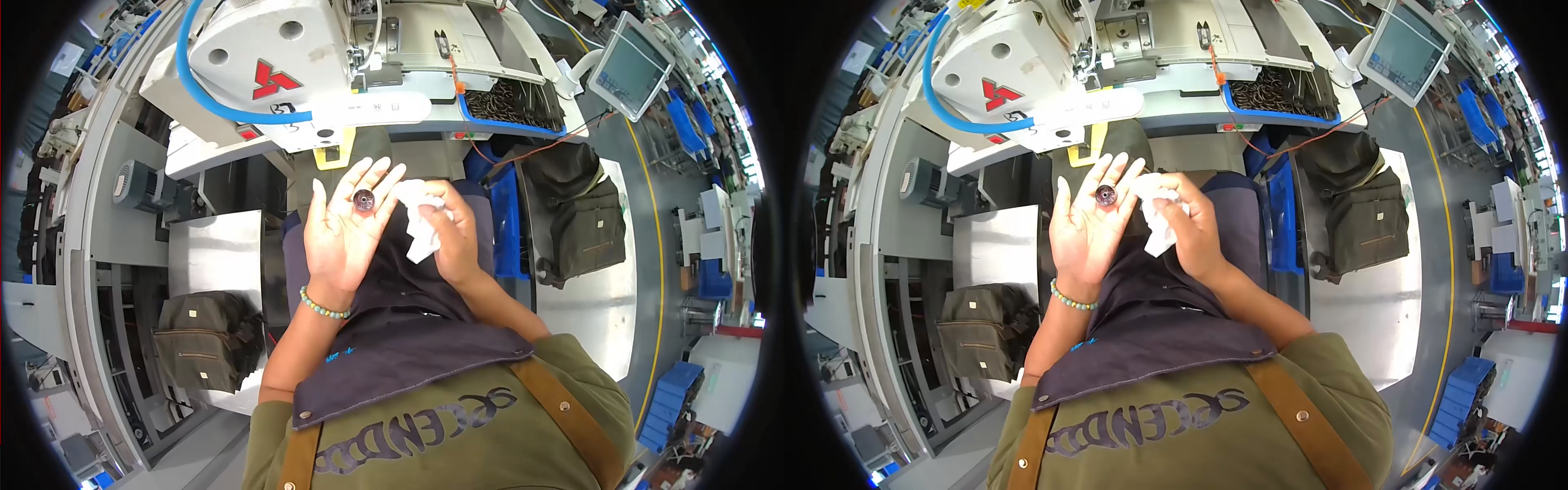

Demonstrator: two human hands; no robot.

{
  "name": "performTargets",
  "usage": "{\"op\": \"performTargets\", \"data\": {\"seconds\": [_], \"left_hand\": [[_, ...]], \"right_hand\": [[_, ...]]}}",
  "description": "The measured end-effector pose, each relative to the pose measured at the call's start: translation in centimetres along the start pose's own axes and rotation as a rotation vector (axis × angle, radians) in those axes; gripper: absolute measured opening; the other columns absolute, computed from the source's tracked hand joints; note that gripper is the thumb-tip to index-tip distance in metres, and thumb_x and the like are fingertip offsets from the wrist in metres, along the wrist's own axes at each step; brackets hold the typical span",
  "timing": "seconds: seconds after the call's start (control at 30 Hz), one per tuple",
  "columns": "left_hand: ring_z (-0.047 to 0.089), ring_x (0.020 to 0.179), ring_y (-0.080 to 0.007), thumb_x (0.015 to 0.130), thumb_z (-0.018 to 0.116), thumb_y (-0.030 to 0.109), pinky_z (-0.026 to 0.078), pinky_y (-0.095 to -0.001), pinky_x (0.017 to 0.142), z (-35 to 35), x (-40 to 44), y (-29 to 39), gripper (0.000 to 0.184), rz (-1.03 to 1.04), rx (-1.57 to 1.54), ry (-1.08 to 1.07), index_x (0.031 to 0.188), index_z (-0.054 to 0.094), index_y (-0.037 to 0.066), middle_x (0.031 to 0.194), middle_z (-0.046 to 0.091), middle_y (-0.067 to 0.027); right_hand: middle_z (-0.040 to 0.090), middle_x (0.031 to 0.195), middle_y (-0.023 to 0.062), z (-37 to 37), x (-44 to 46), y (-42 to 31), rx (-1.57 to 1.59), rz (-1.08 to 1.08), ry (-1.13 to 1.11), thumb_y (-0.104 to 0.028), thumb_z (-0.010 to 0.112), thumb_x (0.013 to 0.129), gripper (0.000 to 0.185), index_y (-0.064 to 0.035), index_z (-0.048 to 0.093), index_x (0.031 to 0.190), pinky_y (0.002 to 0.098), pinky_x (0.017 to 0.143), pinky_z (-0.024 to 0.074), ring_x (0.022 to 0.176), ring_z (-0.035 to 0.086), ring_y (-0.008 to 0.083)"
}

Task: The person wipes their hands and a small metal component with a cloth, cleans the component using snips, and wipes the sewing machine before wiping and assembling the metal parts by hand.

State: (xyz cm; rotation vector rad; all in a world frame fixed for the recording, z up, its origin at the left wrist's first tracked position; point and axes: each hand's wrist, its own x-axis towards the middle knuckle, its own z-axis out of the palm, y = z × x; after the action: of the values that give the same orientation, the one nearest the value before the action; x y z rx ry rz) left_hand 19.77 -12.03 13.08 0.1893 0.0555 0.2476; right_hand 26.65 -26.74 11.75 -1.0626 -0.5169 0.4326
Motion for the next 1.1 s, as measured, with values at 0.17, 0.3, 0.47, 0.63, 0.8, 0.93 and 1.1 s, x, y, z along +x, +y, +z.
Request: {"op": "performTargets", "data": {"seconds": [0.17,0.3,0.47,0.63,0.8,0.93,1.1], "left_hand": [[0.034,0.145,-0.0396,0.109,0.027,0.042,0.027,-0.048,0.122,-0.1,0.4,-0.6,0.062,0.016,0.172,-0.019,0.145,0.034,-0.009,0.152,0.038,-0.0278],[0.055,0.128,-0.0293,0.107,0.041,0.02,0.04,-0.0395,0.113,0.3,-0.7,-1.6,0.036,0.159,0.612,0.021,0.132,0.048,-0.005,0.138,0.056,-0.0244],[0.054,0.126,-0.0258,0.105,0.045,0.012,0.04,-0.0378,0.112,0.9,-1.7,-0.6,0.026,0.168,0.371,0.056,0.126,0.051,-0.001,0.132,0.059,-0.0198],[0.054,0.123,-0.0268,0.104,0.045,0.008,0.036,-0.0432,0.117,0.5,-2.4,1.1,0.024,0.097,0.034,0.036,0.123,0.056,0.0,0.116,0.061,-0.0105],[0.054,0.129,-0.0339,0.106,0.045,0.014,0.046,-0.0427,0.112,0.3,-4.1,4.7,0.025,0.125,0.05,0.098,0.122,0.055,-0.004,0.121,0.061,-0.0152],[0.054,0.129,-0.0333,0.105,0.046,0.013,0.047,-0.0405,0.109,-0.1,-5.1,6.8,0.026,0.207,0.149,0.145,0.123,0.055,-0.003,0.124,0.06,-0.0157],[0.058,0.122,-0.0326,0.102,0.05,0.01,0.049,-0.04,0.106,-2.7,-5.3,7.8,0.023,0.195,0.047,0.194,0.118,0.06,-0.003,0.118,0.065,-0.0155]], "right_hand": [[0.068,0.093,0.0063,0.5,0.8,0.0,-0.333,-0.065,-0.097,-0.009,0.06,0.094,0.03,0.0013,0.059,0.123,0.0259,0.067,0.049,0.077,0.062,0.0093],[0.067,0.092,0.022,1.1,1.2,2.7,-0.806,-0.401,-0.184,-0.008,0.067,0.08,0.032,-0.0054,0.06,0.111,0.0486,0.062,0.0528,0.075,0.065,0.043],[0.068,0.089,0.019,2.5,2.0,0.6,-0.624,-0.365,-0.233,-0.013,0.065,0.09,0.029,-0.0038,0.061,0.117,0.042,0.064,0.0536,0.072,0.067,0.0385],[0.063,0.084,0.0028,2.1,2.6,-2.4,-0.23,0.09,-0.458,-0.019,0.065,0.097,0.022,-0.0055,0.062,0.114,0.0259,0.07,0.0458,0.078,0.058,0.0082],[0.07,0.094,0.0079,-0.1,8.9,-13.3,-0.15,-0.362,-0.565,-0.024,0.077,0.084,0.024,-0.0035,0.072,0.094,0.0326,0.081,0.0497,0.087,0.065,0.0178],[0.061,0.108,0.0047,5.2,19.7,-21.7,-0.757,-0.805,-0.128,-0.029,0.067,0.096,0.032,0.0003,0.068,0.109,0.0279,0.096,0.0434,0.104,0.058,0.0153],[0.061,0.116,0.0089,9.2,32.5,-18.8,-1.039,-0.848,-0.608,-0.026,0.064,0.097,0.031,-0.0042,0.07,0.118,0.0329,0.097,0.0452,0.108,0.059,0.0224]]}}
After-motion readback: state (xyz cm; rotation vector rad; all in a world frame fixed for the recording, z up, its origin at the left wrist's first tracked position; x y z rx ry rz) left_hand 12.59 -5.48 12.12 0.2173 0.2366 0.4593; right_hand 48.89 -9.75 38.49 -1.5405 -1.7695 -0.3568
